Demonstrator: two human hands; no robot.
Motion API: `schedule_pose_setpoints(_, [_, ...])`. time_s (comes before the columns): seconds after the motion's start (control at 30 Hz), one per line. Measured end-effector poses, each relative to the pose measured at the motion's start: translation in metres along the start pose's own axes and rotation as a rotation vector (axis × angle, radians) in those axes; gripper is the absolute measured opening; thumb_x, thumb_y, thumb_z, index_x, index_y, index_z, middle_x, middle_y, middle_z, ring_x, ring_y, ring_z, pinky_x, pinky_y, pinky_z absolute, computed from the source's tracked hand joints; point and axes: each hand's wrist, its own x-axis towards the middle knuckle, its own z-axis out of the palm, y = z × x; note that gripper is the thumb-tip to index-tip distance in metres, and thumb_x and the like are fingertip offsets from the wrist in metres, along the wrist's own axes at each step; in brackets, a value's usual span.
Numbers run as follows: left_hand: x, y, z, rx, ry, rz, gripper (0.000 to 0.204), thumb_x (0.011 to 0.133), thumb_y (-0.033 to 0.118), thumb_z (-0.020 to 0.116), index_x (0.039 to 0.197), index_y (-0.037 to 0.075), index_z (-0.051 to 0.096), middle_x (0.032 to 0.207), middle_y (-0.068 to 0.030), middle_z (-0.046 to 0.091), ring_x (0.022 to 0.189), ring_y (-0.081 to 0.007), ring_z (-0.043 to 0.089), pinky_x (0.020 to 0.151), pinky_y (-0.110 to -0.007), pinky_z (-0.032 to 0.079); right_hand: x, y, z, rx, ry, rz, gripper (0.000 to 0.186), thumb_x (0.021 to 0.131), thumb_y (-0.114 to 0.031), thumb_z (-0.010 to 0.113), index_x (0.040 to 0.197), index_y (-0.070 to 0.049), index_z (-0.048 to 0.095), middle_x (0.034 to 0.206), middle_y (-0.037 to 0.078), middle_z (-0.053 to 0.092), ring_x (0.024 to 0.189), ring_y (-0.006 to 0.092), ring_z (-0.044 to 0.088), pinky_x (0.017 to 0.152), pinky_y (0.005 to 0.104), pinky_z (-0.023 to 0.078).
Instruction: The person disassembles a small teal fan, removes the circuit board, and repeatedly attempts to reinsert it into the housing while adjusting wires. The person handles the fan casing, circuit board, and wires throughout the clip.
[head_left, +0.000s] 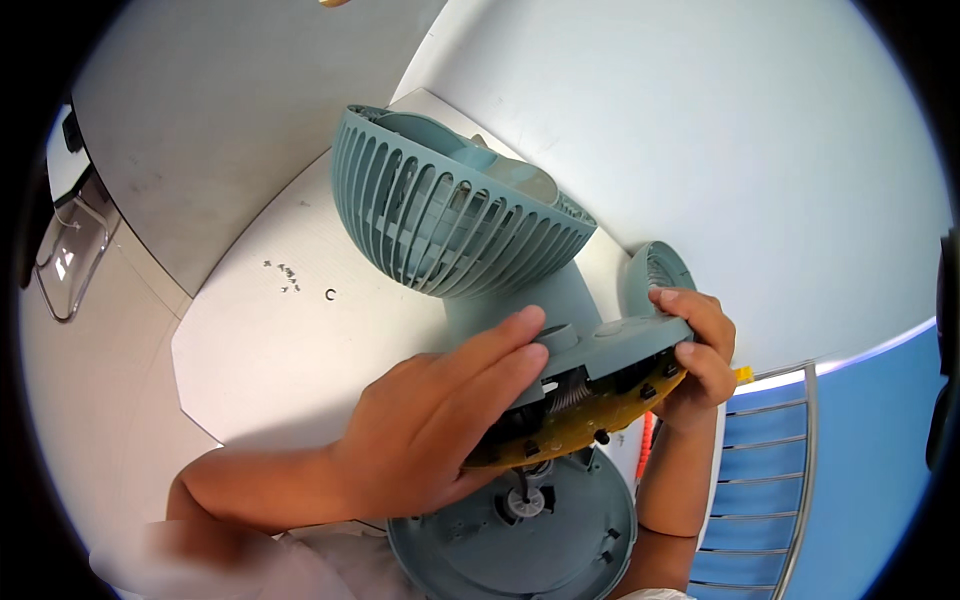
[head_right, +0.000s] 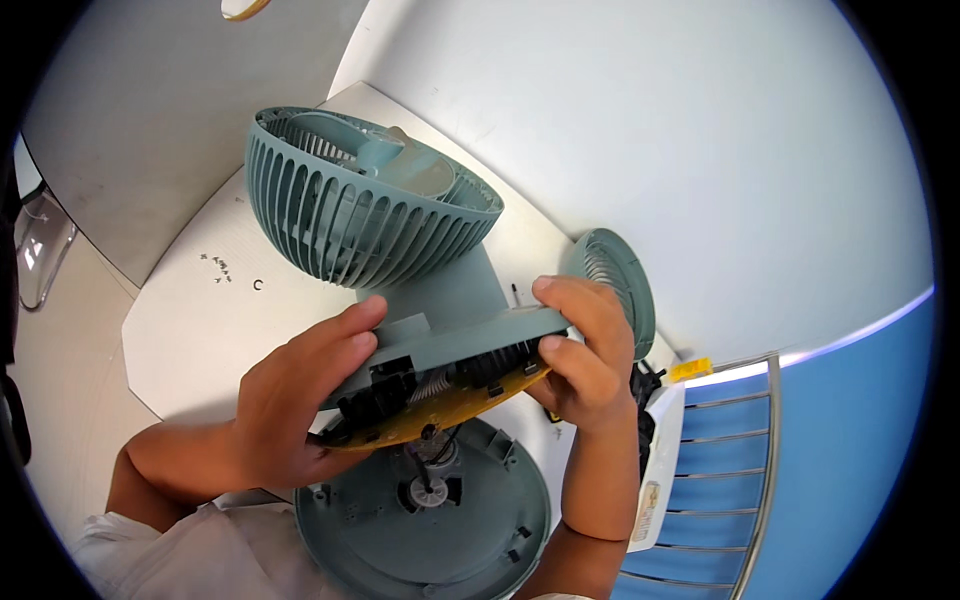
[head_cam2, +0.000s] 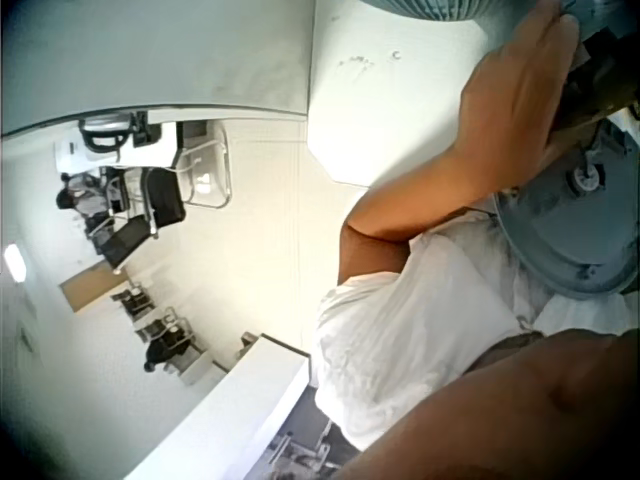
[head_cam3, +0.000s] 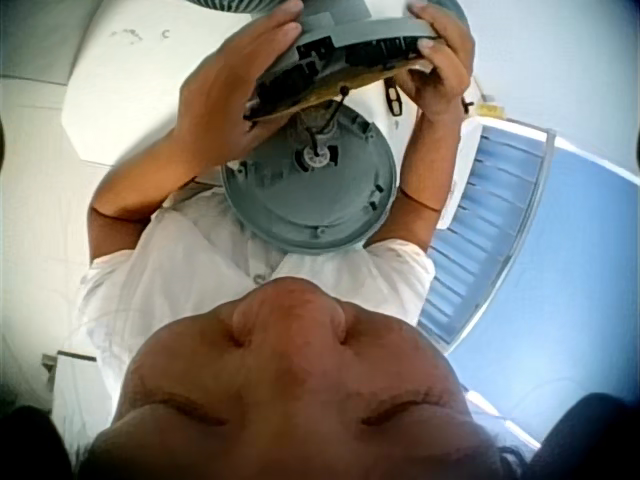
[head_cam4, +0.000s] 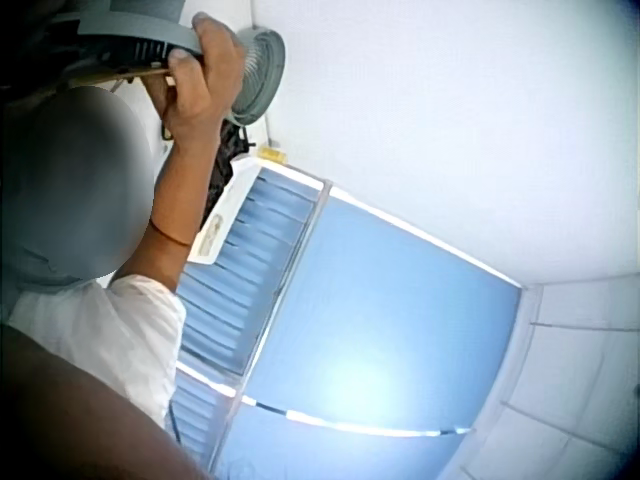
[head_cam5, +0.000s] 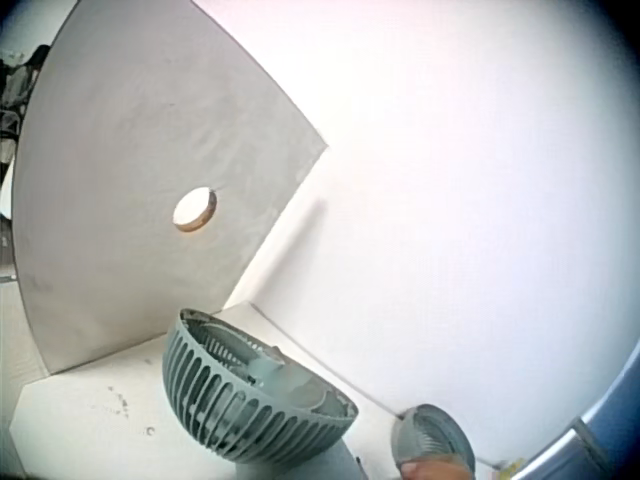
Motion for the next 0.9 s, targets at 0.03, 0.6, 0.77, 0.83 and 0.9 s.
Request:
schedule_pose_setpoints(0.03, [0.000,-0.001,-0.002,-0.027,-0.039,-0.010,0.079,0.062,0.010,0.078,0.132,0.000,0.044,0.138,-0.0209,0.045,0.093,-0.0309,0.063,0.074,-0.035,0.051,-0.004,0.000,-0.001,-0.033,-0.044,-0.002,0.058,0.075,-0.013,0.076,0.117,-0.014,0.036,0.113,0.023,0.053,0.088,0.0320,0.060,0.068,0.0350,0.049])
schedule_pose_setpoints(0.6, [0.009,-0.013,-0.003,-0.160,-0.138,0.077,0.082,0.061,-0.005,0.067,0.138,-0.003,0.037,0.140,-0.0250,0.041,0.128,-0.0372,0.044,0.105,-0.039,0.037,-0.008,-0.003,0.009,-0.028,0.116,0.054,0.056,0.061,-0.022,0.081,0.105,-0.011,0.049,0.111,0.016,0.057,0.083,0.0324,0.058,0.068,0.0396,0.048])
schedule_pose_setpoints(0.77, [0.007,-0.011,-0.002,-0.099,-0.101,0.085,0.080,0.063,-0.004,0.067,0.137,-0.004,0.037,0.139,-0.0258,0.042,0.126,-0.0374,0.047,0.103,-0.038,0.040,-0.009,-0.004,0.013,-0.057,0.147,0.041,0.056,0.062,-0.024,0.081,0.106,-0.011,0.049,0.111,0.016,0.057,0.085,0.0329,0.058,0.069,0.0396,0.048])
schedule_pose_setpoints(0.83, [0.007,-0.008,0.000,-0.043,-0.072,0.086,0.080,0.063,-0.004,0.068,0.137,-0.004,0.038,0.139,-0.0262,0.042,0.124,-0.0376,0.049,0.101,-0.038,0.042,-0.008,-0.005,0.012,-0.069,0.125,0.045,0.056,0.063,-0.024,0.081,0.107,-0.011,0.049,0.111,0.017,0.057,0.085,0.0334,0.058,0.069,0.0399,0.048])
schedule_pose_setpoints(0.9, [0.006,-0.005,0.002,0.008,-0.046,0.080,0.081,0.063,-0.003,0.072,0.137,-0.002,0.038,0.138,-0.0255,0.043,0.121,-0.0379,0.051,0.098,-0.037,0.045,-0.009,-0.006,0.012,-0.053,0.123,0.060,0.056,0.063,-0.024,0.082,0.107,-0.012,0.049,0.111,0.018,0.057,0.088,0.0343,0.058,0.070,0.0406,0.048])
